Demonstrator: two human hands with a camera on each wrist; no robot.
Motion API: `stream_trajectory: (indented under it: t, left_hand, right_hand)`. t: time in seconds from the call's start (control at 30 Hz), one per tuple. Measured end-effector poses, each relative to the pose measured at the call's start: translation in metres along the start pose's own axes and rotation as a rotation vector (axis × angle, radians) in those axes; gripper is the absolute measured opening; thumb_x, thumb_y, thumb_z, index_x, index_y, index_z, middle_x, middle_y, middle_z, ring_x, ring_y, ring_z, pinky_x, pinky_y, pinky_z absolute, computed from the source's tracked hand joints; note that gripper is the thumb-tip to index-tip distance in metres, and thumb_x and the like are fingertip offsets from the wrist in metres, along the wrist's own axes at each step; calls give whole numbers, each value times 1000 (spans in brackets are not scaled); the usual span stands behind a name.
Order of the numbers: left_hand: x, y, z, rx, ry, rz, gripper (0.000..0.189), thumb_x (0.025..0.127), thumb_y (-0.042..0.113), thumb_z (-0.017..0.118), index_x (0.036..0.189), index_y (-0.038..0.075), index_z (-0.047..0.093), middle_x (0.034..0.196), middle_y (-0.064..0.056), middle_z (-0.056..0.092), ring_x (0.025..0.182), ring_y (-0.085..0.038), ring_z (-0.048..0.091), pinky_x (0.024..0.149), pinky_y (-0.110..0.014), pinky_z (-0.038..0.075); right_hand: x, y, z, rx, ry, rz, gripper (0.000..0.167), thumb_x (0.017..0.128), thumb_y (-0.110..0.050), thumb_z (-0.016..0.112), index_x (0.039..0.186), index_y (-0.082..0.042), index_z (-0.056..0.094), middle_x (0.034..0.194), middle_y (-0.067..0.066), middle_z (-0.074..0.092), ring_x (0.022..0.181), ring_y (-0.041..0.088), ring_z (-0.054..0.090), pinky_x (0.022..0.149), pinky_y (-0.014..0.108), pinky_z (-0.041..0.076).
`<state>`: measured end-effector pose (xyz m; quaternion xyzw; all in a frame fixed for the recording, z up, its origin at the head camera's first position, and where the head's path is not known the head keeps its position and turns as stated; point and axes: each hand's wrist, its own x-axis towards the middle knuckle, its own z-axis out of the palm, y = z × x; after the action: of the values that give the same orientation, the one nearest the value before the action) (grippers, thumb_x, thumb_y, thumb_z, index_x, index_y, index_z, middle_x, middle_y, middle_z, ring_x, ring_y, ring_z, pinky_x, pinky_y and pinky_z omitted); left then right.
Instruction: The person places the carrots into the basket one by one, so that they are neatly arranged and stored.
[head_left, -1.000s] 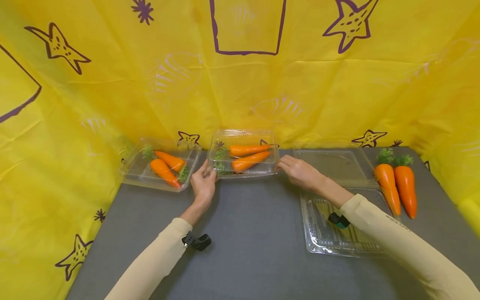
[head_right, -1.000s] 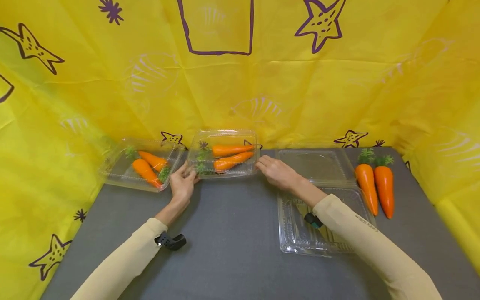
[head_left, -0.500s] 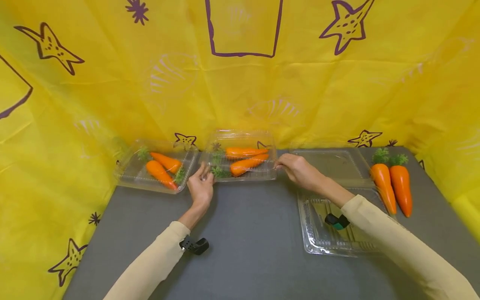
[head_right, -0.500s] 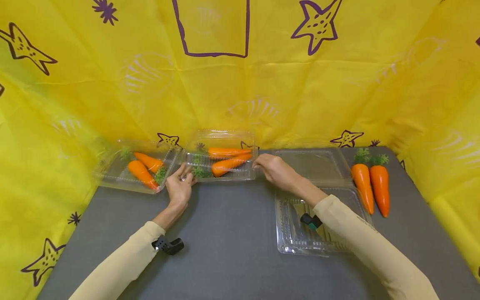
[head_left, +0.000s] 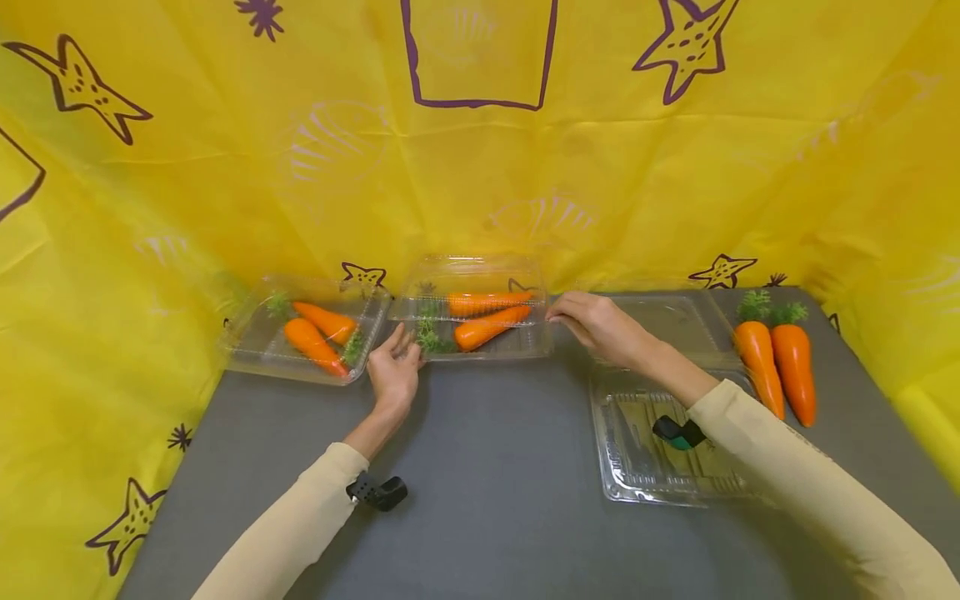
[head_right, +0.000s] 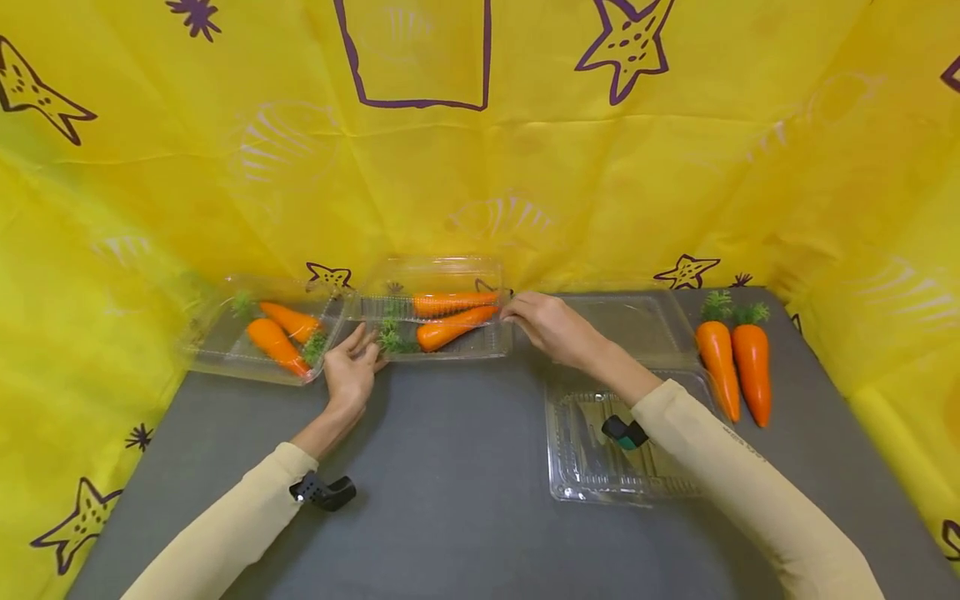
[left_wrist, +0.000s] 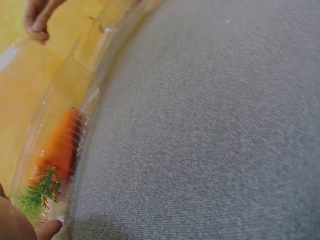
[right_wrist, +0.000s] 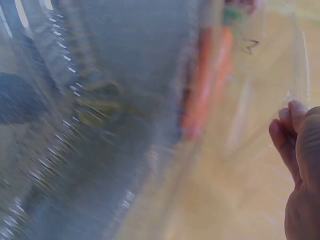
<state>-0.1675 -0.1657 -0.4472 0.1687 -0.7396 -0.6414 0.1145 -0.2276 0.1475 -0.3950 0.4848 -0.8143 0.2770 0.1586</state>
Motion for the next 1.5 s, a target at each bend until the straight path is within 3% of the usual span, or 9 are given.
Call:
stream_trajectory:
  t: [0.17,0.4,0.6,0.87,1.03,1.2,1.4,1.5]
  left_hand:
    - [-3,0,-2,-20,-14,-20,52,93,-3,54,144,0,45,136,-18,56,120,-27,59,82,-32,58]
    - [-13,-3,-7,-53,12,-20,53,90,-6,53,142,-1,48,131,-20,59,116,-28,62,78,-33,59]
    - [-22,-4,-12,-49,0,-8,51,91,-6,52,142,-2,47,131,-22,58,118,-31,60,80,-33,58]
    - [-30,-7,-15,-49,5,5,51,90,-6,53,141,-1,49,129,-21,60,115,-31,61,78,-29,58]
    - [-39,-7,-19,-34,7,0,52,90,-5,54,141,0,49,129,-19,61,112,-29,63,76,-27,59]
    - [-51,-4,-23,-51,26,-25,51,89,-8,53,139,-3,50,128,-20,61,112,-30,63,74,-26,59]
    - [-64,-2,-27,-38,29,-55,50,90,-8,51,139,-3,50,129,-21,60,116,-30,61,76,-25,58]
    - [-69,-1,-30,-29,44,-66,49,89,-8,51,138,-3,51,128,-21,60,115,-31,61,76,-24,58]
  right_hand:
    - [8,0,-16,4,84,-12,12,86,6,68,97,1,68,91,10,69,84,22,67,75,34,59]
    - [18,0,-28,0,142,-12,13,84,8,70,96,1,68,91,9,69,83,20,67,73,30,58]
    - [28,1,-37,14,200,34,12,85,8,69,95,4,69,91,11,69,83,22,67,74,31,57]
    - [46,9,-45,86,318,198,10,91,-1,65,97,4,71,92,14,70,86,25,68,79,26,56]
    - [58,16,-49,222,365,394,15,95,-5,61,102,5,71,94,16,71,85,16,67,81,20,54]
    - [67,25,-53,354,393,583,22,98,-7,58,110,9,68,98,24,69,82,6,65,82,23,56]
    - [74,37,-54,503,441,660,27,97,-7,59,117,10,65,107,26,66,79,12,68,78,23,58]
    - [75,44,-51,522,439,677,28,96,-9,61,119,8,66,111,25,65,77,12,68,74,21,58]
